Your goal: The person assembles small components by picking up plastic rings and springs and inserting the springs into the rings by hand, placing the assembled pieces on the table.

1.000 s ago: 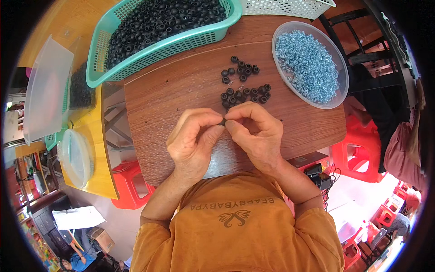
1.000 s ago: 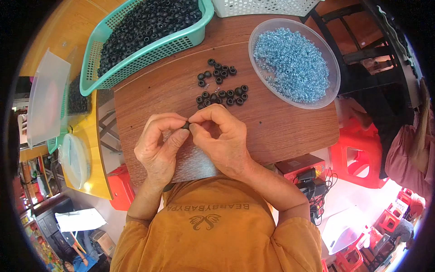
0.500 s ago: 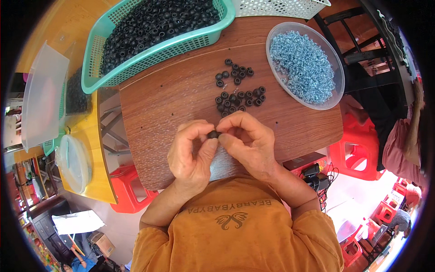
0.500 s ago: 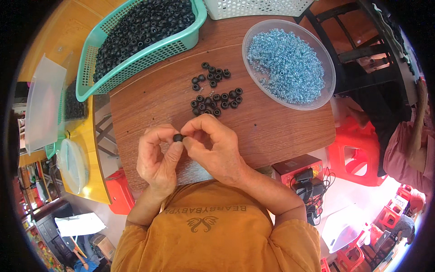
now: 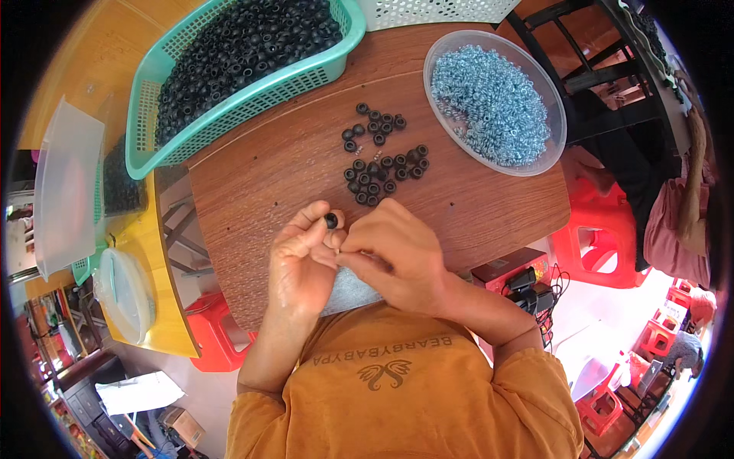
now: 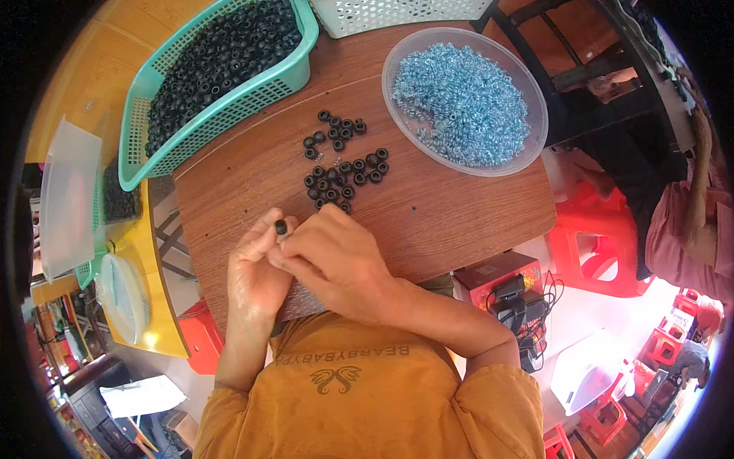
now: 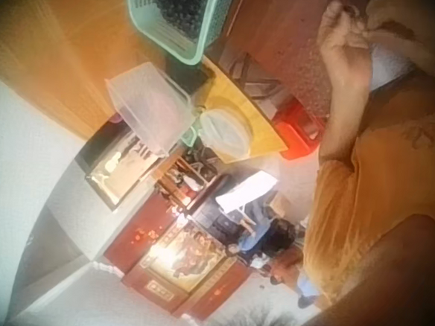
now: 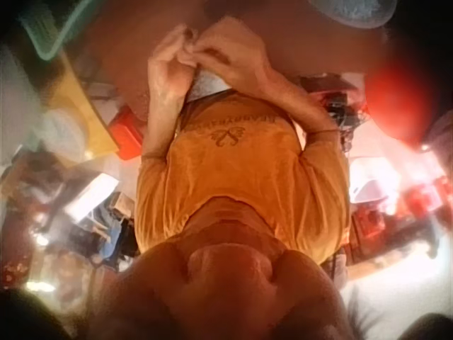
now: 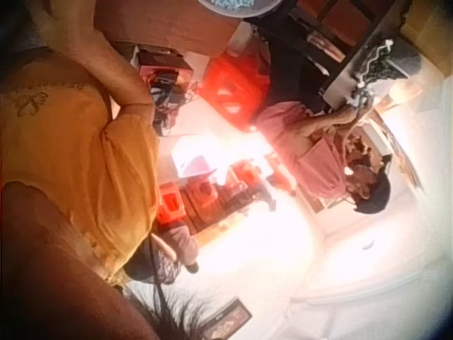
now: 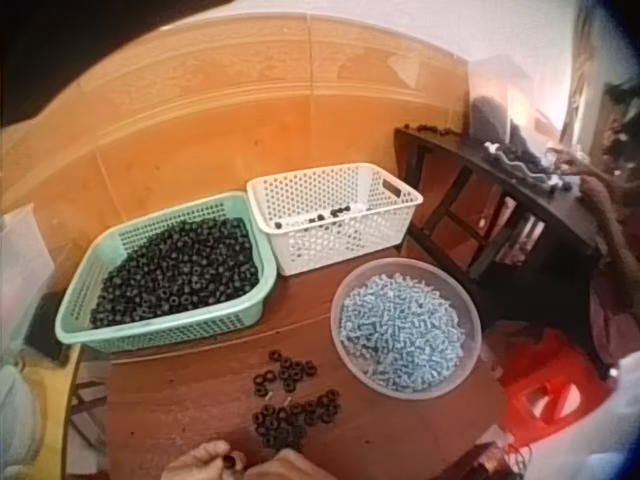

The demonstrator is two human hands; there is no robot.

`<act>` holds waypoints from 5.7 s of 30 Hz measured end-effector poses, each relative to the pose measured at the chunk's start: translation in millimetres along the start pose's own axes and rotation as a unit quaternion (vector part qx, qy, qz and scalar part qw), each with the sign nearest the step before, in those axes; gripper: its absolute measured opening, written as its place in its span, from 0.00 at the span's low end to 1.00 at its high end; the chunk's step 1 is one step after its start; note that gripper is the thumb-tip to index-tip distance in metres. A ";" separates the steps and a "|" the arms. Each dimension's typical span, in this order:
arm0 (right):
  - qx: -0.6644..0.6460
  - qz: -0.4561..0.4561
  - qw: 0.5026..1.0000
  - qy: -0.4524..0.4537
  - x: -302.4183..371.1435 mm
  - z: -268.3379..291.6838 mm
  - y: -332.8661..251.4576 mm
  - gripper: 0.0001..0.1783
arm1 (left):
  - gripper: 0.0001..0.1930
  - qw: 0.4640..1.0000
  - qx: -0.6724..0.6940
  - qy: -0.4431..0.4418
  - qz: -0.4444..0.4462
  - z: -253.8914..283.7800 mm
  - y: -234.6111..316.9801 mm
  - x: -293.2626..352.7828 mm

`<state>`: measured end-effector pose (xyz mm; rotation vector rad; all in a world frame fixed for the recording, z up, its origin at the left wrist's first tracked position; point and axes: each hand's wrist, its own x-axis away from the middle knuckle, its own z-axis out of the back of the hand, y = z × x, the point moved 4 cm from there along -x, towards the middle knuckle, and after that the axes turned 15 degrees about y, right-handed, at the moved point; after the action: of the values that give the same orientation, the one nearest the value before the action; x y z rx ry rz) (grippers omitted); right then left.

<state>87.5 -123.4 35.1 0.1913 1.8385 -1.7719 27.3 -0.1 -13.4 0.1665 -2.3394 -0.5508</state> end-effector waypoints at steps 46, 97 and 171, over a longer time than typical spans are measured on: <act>0.165 -0.035 0.956 -0.240 -63.6 -1.5 20.6 0.05 | 0.10 0.956 -0.154 0.060 -0.243 -3.5 20.2 -6.9; 0.152 0.147 0.977 0.033 5.7 -22.4 11.3 0.13 | 0.10 0.992 0.117 -0.014 -0.035 -4.7 5.4 -11.4; 0.159 0.079 0.984 0.020 -9.7 -1.0 1.0 0.19 | 0.06 0.983 -0.066 0.093 -0.143 -2.2 -2.5 4.5</act>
<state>95.7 -119.7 39.0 0.4863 1.5096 -1.9493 25.5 -4.3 -10.3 0.4759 -2.1012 -0.7923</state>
